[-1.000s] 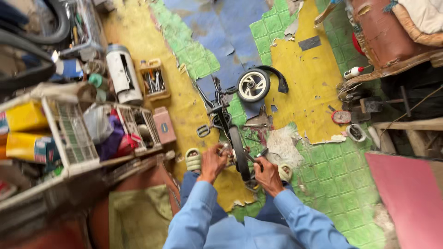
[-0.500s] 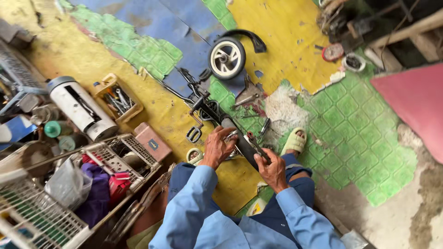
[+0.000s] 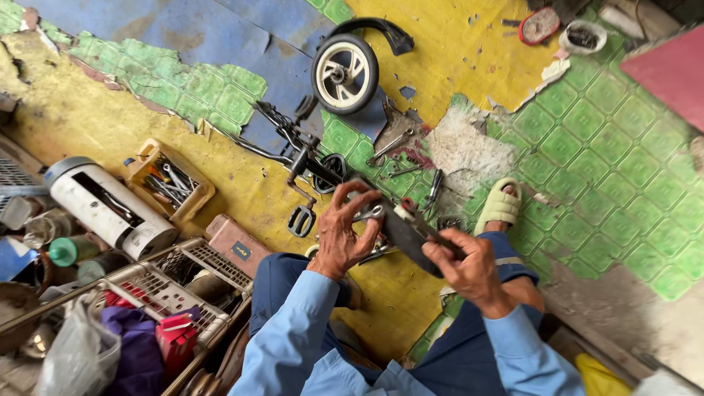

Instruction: The person sits on the floor of a repair shop and attaches a small child's bicycle wheel to the bike frame. They hold the wheel against the fork, insert the axle into the mount, and use a wrench to tighten the axle nuts, repositioning the wheel and wrench repeatedly while working.

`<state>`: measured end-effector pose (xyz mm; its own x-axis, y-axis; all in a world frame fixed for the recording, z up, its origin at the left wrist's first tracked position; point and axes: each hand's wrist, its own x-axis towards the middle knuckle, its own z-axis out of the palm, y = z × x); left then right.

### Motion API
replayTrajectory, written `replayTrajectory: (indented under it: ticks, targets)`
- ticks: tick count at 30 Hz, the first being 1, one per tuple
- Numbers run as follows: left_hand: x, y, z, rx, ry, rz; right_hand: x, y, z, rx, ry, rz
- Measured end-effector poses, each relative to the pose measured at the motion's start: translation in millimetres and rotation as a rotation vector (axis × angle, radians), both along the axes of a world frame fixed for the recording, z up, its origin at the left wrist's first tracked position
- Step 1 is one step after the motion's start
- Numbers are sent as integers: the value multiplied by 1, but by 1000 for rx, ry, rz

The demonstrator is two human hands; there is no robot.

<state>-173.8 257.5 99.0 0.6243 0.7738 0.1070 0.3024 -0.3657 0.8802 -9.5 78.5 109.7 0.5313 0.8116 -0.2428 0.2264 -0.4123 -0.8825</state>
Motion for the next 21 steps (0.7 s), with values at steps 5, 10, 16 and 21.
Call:
replayTrajectory:
  ticks: [5,10,16,21]
  targets:
    - [-13,-16,-25,69,-110,-20,-14,-25,-19,-9,-227,-21]
    - [-31,-28,-71,291,-306,-53,-36,-52,-53,227,-721,-58]
    - [-79,-68,-49,376,-113,141,-83,-52,-19,247,-651,-307]
    - [-99,-99,-52,138,96,80,-84,-59,-1,235,-717,-133]
